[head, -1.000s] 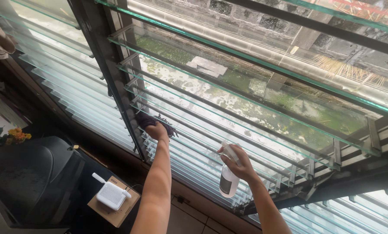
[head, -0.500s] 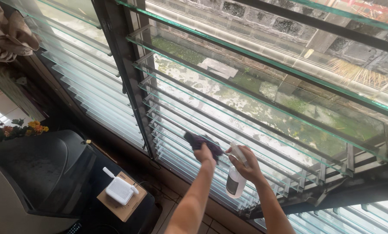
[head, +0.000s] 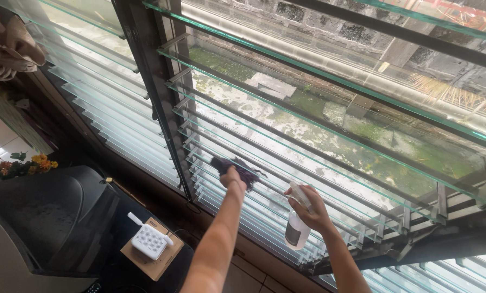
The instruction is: The person cleans a multi-pane glass window using a spray bottle and a cloth. They repeatedly spray cleaning solution onto the glass and wipe each pane with the cloth, working from the upper sections downward.
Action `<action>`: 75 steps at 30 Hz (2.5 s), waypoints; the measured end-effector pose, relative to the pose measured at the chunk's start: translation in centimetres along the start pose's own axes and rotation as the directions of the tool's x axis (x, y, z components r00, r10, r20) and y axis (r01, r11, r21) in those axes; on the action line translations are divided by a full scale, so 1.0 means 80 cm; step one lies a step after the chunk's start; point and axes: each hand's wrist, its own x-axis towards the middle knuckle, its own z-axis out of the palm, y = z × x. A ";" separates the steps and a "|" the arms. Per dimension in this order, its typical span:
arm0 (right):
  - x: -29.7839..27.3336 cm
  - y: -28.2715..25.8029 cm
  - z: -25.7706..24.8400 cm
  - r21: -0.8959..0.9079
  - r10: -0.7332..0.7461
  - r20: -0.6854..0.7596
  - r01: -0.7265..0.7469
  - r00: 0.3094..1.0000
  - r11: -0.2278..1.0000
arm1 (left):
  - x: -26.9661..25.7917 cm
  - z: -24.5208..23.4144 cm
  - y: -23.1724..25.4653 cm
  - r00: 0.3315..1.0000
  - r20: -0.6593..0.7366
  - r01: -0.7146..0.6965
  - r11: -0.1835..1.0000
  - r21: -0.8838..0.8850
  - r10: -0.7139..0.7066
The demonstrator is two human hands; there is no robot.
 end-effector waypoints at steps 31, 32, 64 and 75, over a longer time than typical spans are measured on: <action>0.005 -0.011 -0.003 0.010 0.015 0.008 -0.015 1.000 1.000 | 0.083 0.015 0.103 0.770 0.071 -0.533 0.578 0.618 0.634; 0.005 -0.011 -0.003 0.028 0.004 0.013 -0.004 1.000 1.000 | 0.074 0.006 0.079 0.771 0.131 -0.556 0.557 0.617 0.623; 0.001 -0.009 0.002 -0.023 0.023 -0.018 -0.023 1.000 0.999 | 0.027 0.024 0.202 0.392 0.905 -0.535 -0.760 0.368 0.163; 0.009 -0.015 0.002 -0.090 -0.096 -0.017 0.094 0.995 0.992 | 0.113 0.054 0.209 0.085 0.996 -0.494 -0.867 0.073 0.036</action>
